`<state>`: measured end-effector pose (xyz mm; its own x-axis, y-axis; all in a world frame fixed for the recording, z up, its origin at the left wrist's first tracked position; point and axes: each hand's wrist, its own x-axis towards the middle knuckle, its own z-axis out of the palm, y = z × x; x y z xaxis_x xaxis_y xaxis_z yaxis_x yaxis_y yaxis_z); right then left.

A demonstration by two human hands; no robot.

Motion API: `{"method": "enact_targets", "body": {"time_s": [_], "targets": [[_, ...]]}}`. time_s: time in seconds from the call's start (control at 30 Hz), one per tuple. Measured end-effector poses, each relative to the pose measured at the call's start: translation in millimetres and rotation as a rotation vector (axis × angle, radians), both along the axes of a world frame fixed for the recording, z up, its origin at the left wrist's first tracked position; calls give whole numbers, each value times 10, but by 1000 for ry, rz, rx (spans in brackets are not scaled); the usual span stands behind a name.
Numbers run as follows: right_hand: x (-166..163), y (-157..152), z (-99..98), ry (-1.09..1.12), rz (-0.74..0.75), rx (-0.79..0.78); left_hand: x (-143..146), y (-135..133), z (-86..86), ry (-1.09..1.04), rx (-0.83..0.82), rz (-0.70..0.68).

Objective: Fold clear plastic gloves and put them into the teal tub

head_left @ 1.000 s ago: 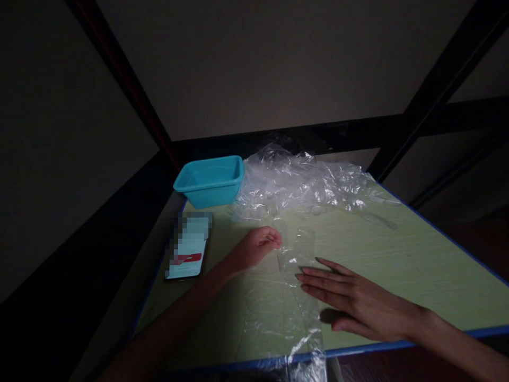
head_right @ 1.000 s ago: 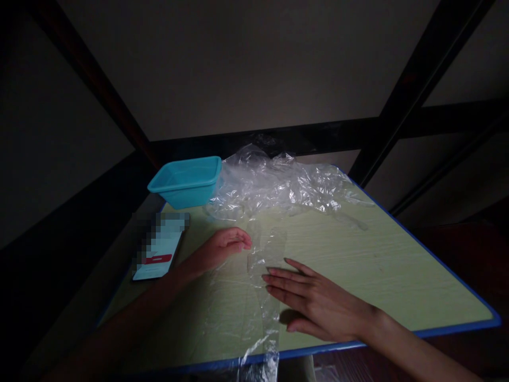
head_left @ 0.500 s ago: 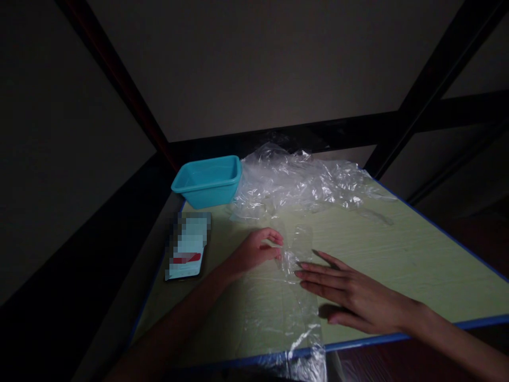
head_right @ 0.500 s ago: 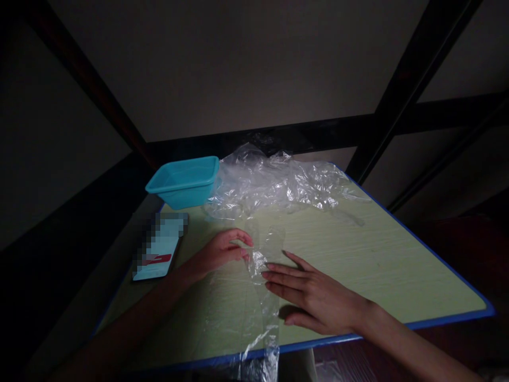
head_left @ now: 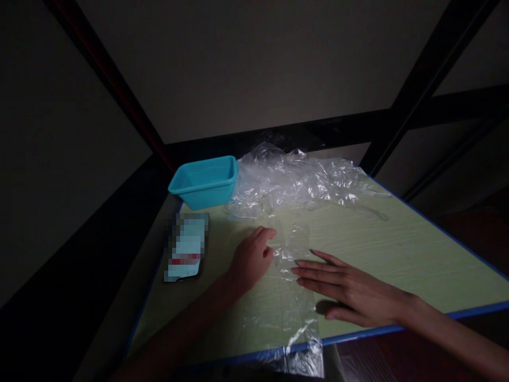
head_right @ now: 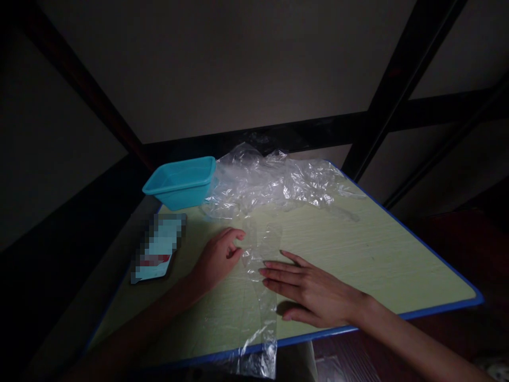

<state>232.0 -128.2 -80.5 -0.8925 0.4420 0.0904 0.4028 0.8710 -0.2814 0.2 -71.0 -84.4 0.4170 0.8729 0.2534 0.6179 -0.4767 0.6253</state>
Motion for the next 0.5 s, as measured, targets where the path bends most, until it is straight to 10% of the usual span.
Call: {"method": "enact_targets", "body": {"time_s": [0.3,0.5], "targets": [[50,-50,-60,281,-119,290,-76,-232,132,320,239,-702],[46,-65,-46,340,-133,351,-111,-258,125,460,191,-795]]}}
